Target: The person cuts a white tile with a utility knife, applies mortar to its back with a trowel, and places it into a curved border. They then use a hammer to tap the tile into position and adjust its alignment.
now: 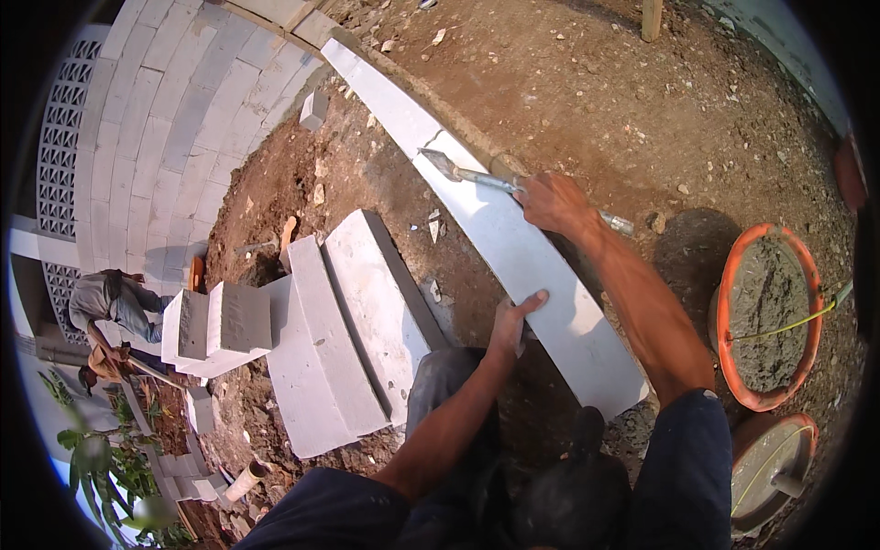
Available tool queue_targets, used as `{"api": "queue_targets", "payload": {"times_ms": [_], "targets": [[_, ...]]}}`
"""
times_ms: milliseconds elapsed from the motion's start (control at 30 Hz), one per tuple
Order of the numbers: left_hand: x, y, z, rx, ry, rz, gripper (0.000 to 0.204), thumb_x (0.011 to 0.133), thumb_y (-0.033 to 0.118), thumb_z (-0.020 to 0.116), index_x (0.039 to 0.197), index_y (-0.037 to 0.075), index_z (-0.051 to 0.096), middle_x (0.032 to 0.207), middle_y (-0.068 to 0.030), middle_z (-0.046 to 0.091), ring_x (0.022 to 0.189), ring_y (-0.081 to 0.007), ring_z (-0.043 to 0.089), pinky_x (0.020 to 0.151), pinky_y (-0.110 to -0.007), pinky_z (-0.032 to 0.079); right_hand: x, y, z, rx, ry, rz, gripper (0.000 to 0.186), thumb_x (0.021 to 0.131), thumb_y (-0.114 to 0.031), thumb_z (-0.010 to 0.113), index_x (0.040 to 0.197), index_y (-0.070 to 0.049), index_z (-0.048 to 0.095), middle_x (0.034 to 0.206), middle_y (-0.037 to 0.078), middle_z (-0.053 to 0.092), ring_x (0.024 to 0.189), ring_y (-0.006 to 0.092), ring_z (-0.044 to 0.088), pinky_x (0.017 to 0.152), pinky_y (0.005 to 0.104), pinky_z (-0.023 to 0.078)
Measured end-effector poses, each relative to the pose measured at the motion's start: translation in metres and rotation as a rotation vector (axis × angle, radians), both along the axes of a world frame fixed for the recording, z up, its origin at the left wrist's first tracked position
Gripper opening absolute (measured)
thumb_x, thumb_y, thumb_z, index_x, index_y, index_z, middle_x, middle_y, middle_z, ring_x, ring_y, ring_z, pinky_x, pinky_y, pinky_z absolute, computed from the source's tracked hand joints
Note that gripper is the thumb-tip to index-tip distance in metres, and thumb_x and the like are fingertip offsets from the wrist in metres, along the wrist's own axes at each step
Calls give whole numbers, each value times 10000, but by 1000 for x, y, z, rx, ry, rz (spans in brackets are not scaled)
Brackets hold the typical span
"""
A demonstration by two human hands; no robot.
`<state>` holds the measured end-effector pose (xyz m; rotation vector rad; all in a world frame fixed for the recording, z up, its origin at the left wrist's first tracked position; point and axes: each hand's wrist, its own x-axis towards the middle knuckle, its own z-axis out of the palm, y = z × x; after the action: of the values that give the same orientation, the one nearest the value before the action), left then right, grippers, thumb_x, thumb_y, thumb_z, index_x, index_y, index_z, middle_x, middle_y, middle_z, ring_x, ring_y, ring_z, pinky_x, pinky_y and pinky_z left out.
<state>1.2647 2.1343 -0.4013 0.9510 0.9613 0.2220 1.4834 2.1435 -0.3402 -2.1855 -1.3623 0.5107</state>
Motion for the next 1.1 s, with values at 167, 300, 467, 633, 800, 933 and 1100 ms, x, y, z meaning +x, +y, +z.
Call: {"api": "queue_targets", "payload": {"times_ms": [167, 300, 467, 633, 800, 933, 1100], "targets": [[0, 2, -5, 71, 57, 21, 629, 773, 303, 795, 1232, -33, 527, 1004, -104, 642, 810, -186, 659, 570, -298, 544, -54, -91, 55, 82, 327, -305, 305, 942, -286, 575, 1084, -30, 660, 795, 245, 668, 727, 396, 667, 694, 498, 517], [-8, 13, -17, -6, -26, -47, 657, 789, 301, 768, 1263, -64, 495, 1019, -144, 635, 797, -241, 699, 609, -319, 620, -124, -229, 64, 259, 314, -498, 389, 988, -384, 554, 1015, -7, 649, 673, 114, 565, 492, 243, 526, 501, 396, 422], [-3, 8, -21, -13, 2, -118, 651, 792, 302, 775, 1270, -43, 499, 1039, -147, 630, 810, -241, 696, 605, -327, 609, -220, -341, 129, 72, 1446, -1267, 328, 1026, -349, 479, 1181, -63, 526, 677, -37, 447, 488, 37, 387, 386, 206, 309], [-4, 17, -22, -73, -34, -139, 645, 800, 300, 776, 1285, -22, 499, 1047, -150, 626, 822, -264, 683, 620, -360, 583, -277, -349, 114, 598, 1701, -1747, 230, 1021, -256, 445, 1157, -80, 501, 725, -25, 435, 499, 45, 365, 378, 216, 316], [-3, 18, -30, -110, -15, -149, 650, 799, 301, 779, 1295, -8, 495, 1075, -164, 613, 871, -274, 677, 665, -394, 601, -266, -291, 100, 785, 1902, -1909, 232, 1021, -210, 442, 1167, -33, 471, 764, -1, 440, 507, 52, 371, 397, 203, 342], [-4, 19, -27, -104, -16, -143, 671, 787, 296, 789, 1299, -15, 488, 1089, -169, 606, 889, -278, 675, 699, -403, 610, -261, -286, 98, 724, 2054, -1655, 228, 1032, -209, 435, 1157, -23, 479, 763, -2, 433, 494, 52, 371, 389, 212, 345], [-9, 15, -17, -89, -13, -141, 710, 781, 300, 793, 1323, -24, 467, 1099, -172, 603, 895, -280, 676, 712, -401, 613, -259, -330, 113, 138, 1526, -1440, 278, 1020, -270, 500, 1151, -25, 510, 710, -1, 430, 489, 52, 400, 365, 233, 331]]}}
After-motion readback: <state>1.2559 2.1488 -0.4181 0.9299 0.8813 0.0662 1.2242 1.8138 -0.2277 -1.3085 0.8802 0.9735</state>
